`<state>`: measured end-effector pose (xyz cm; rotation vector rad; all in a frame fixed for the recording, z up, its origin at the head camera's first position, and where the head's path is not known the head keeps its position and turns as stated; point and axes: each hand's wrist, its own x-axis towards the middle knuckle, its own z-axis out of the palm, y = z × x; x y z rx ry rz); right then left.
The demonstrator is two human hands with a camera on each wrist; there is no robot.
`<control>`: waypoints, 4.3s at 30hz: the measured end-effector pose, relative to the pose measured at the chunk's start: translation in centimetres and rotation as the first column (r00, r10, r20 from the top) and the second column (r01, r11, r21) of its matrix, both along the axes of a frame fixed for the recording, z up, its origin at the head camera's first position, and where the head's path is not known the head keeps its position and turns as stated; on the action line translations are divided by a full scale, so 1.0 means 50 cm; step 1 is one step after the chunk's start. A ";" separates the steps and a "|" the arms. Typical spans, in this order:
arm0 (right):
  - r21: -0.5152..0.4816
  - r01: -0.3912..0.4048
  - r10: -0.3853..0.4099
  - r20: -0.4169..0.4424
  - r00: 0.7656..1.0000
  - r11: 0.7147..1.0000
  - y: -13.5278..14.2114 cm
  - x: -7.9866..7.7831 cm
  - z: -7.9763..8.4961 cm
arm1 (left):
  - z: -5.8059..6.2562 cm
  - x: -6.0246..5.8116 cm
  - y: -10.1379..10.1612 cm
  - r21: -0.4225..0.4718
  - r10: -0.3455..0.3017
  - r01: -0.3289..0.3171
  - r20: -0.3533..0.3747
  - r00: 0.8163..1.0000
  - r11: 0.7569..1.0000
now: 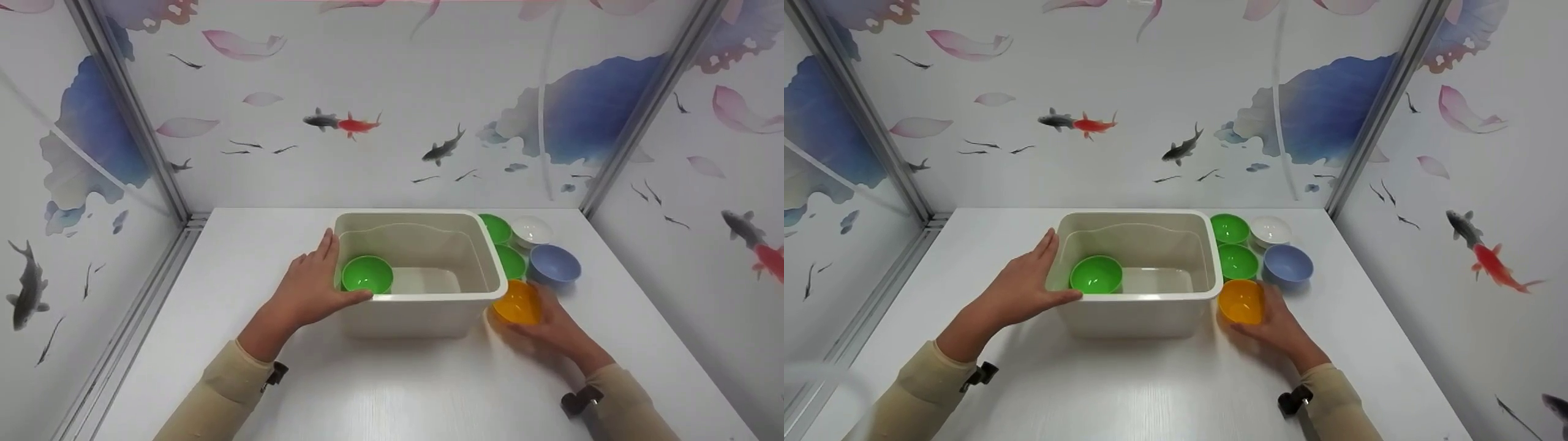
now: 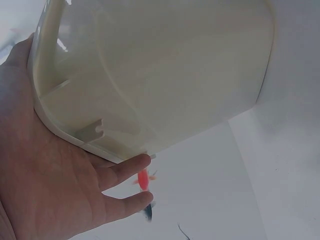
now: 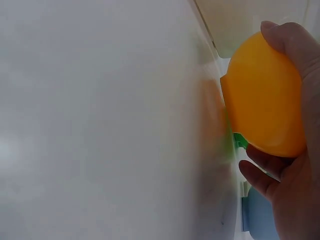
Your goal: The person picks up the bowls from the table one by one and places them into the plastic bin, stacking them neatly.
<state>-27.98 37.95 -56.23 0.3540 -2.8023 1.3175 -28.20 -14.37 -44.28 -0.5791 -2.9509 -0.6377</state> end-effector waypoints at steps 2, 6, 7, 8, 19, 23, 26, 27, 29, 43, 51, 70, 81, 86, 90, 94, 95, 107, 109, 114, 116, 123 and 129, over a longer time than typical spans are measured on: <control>0.002 0.000 0.000 -0.019 1.000 1.000 -0.001 -0.003 0.003 | -0.001 0.000 -0.001 0.001 0.001 -0.001 -0.001 1.000 1.000; 0.001 -0.008 0.008 -0.061 0.998 1.000 0.000 -0.007 0.012 | -0.001 -0.001 -0.002 -0.002 -0.002 0.002 -0.003 1.000 1.000; -0.001 -0.014 0.014 -0.070 0.997 1.000 0.001 -0.007 0.015 | -0.001 -0.001 -0.002 -0.002 -0.002 0.002 -0.004 1.000 1.000; -0.002 -0.015 0.015 -0.074 0.997 1.000 0.001 -0.007 0.017 | -0.001 -0.001 -0.002 -0.001 -0.002 0.002 -0.005 1.000 1.000; 0.039 -0.032 0.036 -0.092 0.995 0.999 0.005 0.001 0.059 | 0.001 -0.001 -0.001 -0.003 -0.006 0.006 -0.005 1.000 1.000; 0.052 -0.038 0.042 -0.076 0.996 0.998 0.007 0.003 0.081 | 0.002 -0.001 -0.002 -0.003 -0.005 0.005 0.000 1.000 1.000; 0.074 -0.043 0.049 -0.073 0.996 0.996 0.009 0.003 0.096 | 0.001 -0.001 -0.002 -0.003 -0.005 0.005 -0.004 1.000 1.000; 0.081 -0.046 0.052 -0.075 0.996 0.996 0.010 0.003 0.101 | 0.001 -0.001 -0.002 -0.003 -0.005 0.005 -0.004 1.000 1.000; 0.091 -0.055 0.062 -0.073 0.995 0.994 0.012 0.003 0.110 | 0.000 -0.001 -0.002 -0.003 -0.005 0.005 -0.006 1.000 1.000; 0.097 -0.067 0.074 -0.069 0.995 0.993 0.041 0.010 0.160 | -0.001 0.000 -0.001 -0.014 -0.003 0.003 -0.006 1.000 1.000; 0.111 -0.070 0.084 -0.122 0.989 0.991 0.046 0.013 0.189 | -0.002 0.002 0.000 -0.004 0.001 -0.001 0.010 1.000 1.000; 0.145 -0.065 0.085 -0.133 0.987 0.987 0.033 0.002 0.251 | 0.000 -0.001 -0.001 -0.004 0.010 -0.010 0.012 1.000 1.000; 0.118 -0.088 0.106 -0.163 0.981 0.989 0.015 -0.013 0.263 | 0.003 0.001 0.001 0.012 0.011 -0.011 0.019 1.000 1.000; 0.121 -0.085 0.105 -0.170 0.980 0.989 0.007 -0.017 0.272 | 0.001 0.000 0.000 0.011 0.013 -0.013 0.018 1.000 1.000; 0.113 -0.089 0.107 -0.172 0.979 0.990 -0.002 -0.018 0.281 | 0.001 0.000 0.000 0.008 0.010 -0.010 0.011 1.000 1.000; 0.111 -0.099 0.118 -0.170 0.978 0.989 -0.010 -0.023 0.287 | 0.002 0.002 -0.002 0.014 0.001 -0.001 0.008 1.000 1.000; 0.112 -0.102 0.120 -0.168 0.978 0.988 -0.012 -0.025 0.289 | 0.002 0.002 -0.002 0.017 -0.002 0.002 0.010 1.000 1.000; 0.090 -0.123 0.135 -0.137 0.981 0.988 -0.039 -0.045 0.301 | -0.001 0.001 0.000 0.026 0.005 -0.006 0.014 1.000 1.000; 0.084 -0.124 0.134 -0.126 0.983 0.989 -0.044 -0.046 0.303 | -0.001 0.001 0.000 0.027 0.006 -0.006 0.012 1.000 1.000; 0.076 -0.121 0.129 -0.100 0.987 0.990 -0.056 -0.051 0.313 | -0.003 0.000 0.000 0.022 0.007 -0.008 0.009 1.000 1.000; 0.075 -0.123 0.129 -0.095 0.987 0.990 -0.061 -0.054 0.317 | -0.004 0.000 0.000 0.018 0.008 -0.008 0.007 1.000 1.000; 0.083 -0.129 0.137 -0.108 0.985 0.988 -0.081 -0.065 0.329 | 0.001 0.002 0.000 0.020 0.001 -0.001 0.001 1.000 1.000; 0.077 -0.136 0.145 -0.116 0.983 0.988 -0.098 -0.072 0.340 | 0.004 0.002 0.000 0.023 -0.004 0.004 0.004 1.000 1.000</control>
